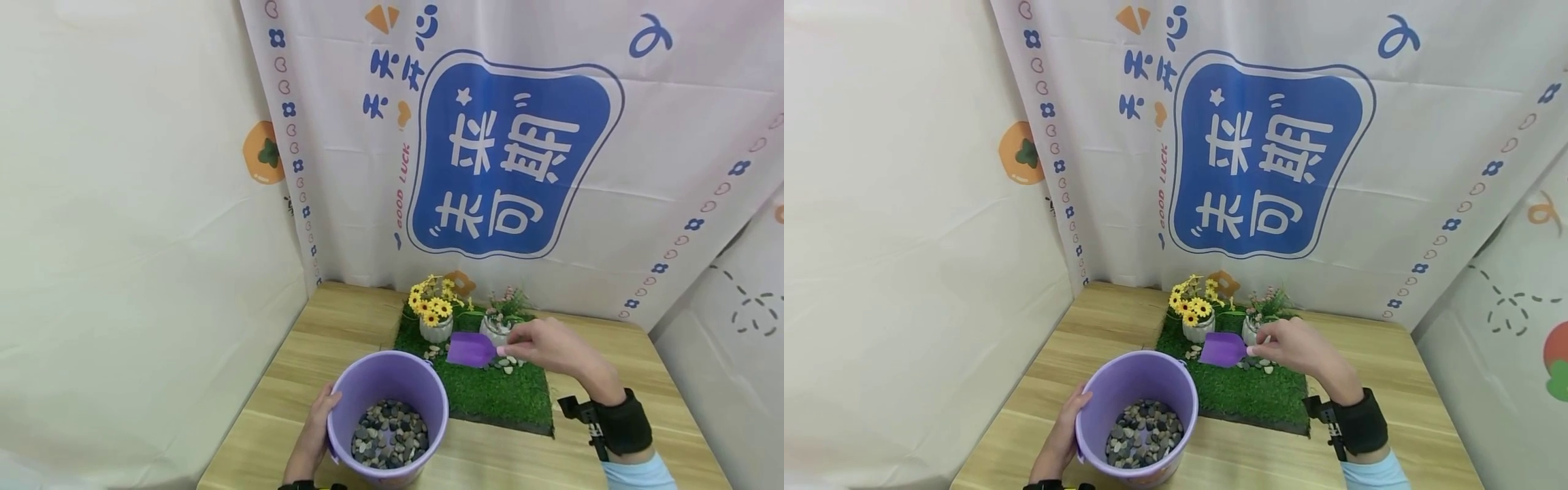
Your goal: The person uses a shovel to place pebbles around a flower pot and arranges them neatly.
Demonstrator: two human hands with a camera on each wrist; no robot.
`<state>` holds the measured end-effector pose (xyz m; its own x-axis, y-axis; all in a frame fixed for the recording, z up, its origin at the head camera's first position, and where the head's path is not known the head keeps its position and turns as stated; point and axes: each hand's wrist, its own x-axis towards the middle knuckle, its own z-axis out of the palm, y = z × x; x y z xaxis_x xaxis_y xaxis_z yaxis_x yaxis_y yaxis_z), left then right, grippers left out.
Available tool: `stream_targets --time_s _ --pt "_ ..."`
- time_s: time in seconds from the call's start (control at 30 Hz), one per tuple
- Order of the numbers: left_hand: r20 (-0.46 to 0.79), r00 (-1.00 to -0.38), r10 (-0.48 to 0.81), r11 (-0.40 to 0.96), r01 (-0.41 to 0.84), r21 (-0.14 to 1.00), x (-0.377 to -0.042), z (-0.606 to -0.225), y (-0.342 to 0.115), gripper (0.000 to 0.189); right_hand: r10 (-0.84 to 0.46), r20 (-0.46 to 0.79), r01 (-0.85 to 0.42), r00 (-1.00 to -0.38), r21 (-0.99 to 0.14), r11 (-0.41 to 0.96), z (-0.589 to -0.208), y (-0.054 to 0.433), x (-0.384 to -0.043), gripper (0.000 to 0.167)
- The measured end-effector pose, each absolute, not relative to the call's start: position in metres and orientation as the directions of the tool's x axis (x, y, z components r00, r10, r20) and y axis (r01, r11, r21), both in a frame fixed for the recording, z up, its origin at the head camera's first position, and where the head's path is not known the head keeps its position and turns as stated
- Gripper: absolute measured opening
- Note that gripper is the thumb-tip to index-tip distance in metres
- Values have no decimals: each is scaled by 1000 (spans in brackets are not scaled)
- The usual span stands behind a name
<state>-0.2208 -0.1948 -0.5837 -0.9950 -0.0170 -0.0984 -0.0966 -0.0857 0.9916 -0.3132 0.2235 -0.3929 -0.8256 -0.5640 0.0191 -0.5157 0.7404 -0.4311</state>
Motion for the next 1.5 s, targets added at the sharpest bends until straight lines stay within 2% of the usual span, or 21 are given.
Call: stream_targets --time_s 0.3,0.57,0.93,1.23,1.5 --pt "-104 -995 -8 -75 -104 992 -221 -584 -194 60 -594 14 -546 -804 -413 729 -383 211 -303 19" --pt "-108 -994 -4 -78 -108 991 -222 -585 -194 64 -705 37 -650 -708 -424 630 -387 180 -296 15" --pt "-121 -992 -20 -92 -119 989 -222 -583 -194 57 -771 38 -734 -635 -340 588 -403 152 -293 16" --pt "-108 -994 -21 -87 -106 991 -221 -583 -194 57 -817 1 -781 -577 -291 552 -413 129 -285 8" --pt "-99 -995 -21 -91 -97 991 -220 -586 -194 58 -864 -83 -831 -497 -242 501 -426 104 -280 8"
